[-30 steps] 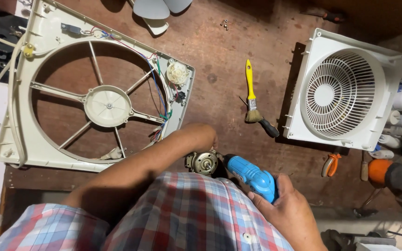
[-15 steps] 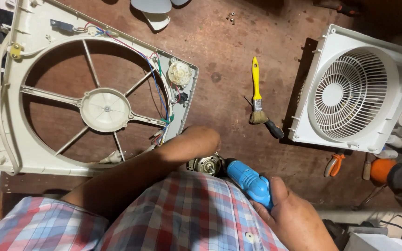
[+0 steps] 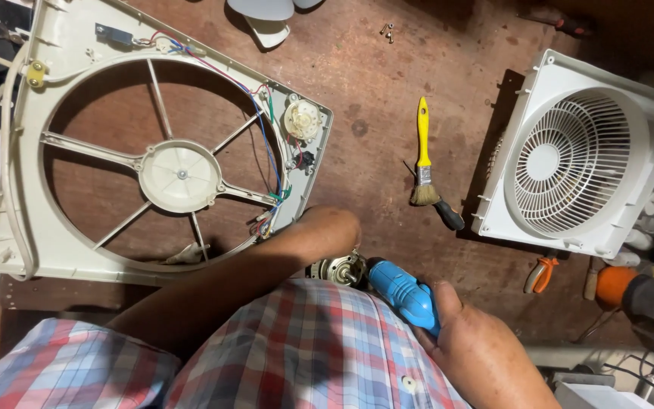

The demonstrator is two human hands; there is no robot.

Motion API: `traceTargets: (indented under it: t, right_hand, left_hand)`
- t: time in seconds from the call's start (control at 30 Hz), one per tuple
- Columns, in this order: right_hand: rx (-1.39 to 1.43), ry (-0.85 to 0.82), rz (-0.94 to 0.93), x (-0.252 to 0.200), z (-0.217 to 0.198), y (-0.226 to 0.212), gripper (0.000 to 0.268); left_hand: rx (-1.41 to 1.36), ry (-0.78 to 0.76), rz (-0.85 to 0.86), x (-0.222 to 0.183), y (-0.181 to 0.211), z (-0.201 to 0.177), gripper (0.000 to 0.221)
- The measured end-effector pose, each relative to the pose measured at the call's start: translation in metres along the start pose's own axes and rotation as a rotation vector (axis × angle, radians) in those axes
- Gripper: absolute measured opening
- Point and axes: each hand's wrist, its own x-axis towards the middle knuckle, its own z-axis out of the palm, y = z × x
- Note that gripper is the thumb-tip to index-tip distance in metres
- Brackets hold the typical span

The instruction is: Disassembling a fan motor using an electric screwdriver and hands on a workbench.

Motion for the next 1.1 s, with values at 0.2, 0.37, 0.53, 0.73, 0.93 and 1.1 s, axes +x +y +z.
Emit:
traceTargets:
  t: [0.2, 0.37, 0.53, 0.73, 0.93, 1.1]
  right_hand:
    - [0.019, -0.022, -0.005, 0.002, 0.000, 0.003, 0.065]
    - [0.054, -0.014, -0.010, -0.001, -0.002, 0.000, 0.071]
    - [0.059, 0.011, -0.034, 0.006, 0.012, 0.010, 0.065]
    - [0.043, 0.037, -0.011, 0.008, 0.017, 0.011, 0.072]
    - [0.030, 0.054, -0.024, 0.009, 0.025, 0.016, 0.067]
    - [0.048, 0.065, -0.020, 0.009, 0.027, 0.016, 0.064]
  left_hand:
    - [-0.092, -0.011, -0.024, -0.002, -0.001, -0.002, 0.025]
    - [-0.100, -0.021, -0.036, -0.006, 0.003, -0.004, 0.023]
    - [-0.038, 0.028, 0.019, 0.004, -0.002, 0.005, 0.024]
    - [-0.049, 0.042, -0.004, 0.000, 0.000, 0.002, 0.028]
    - [-0.027, 0.019, -0.018, -0.004, 0.002, -0.001, 0.025]
    - [0.060, -0.027, -0.026, -0.004, 0.006, -0.005, 0.027]
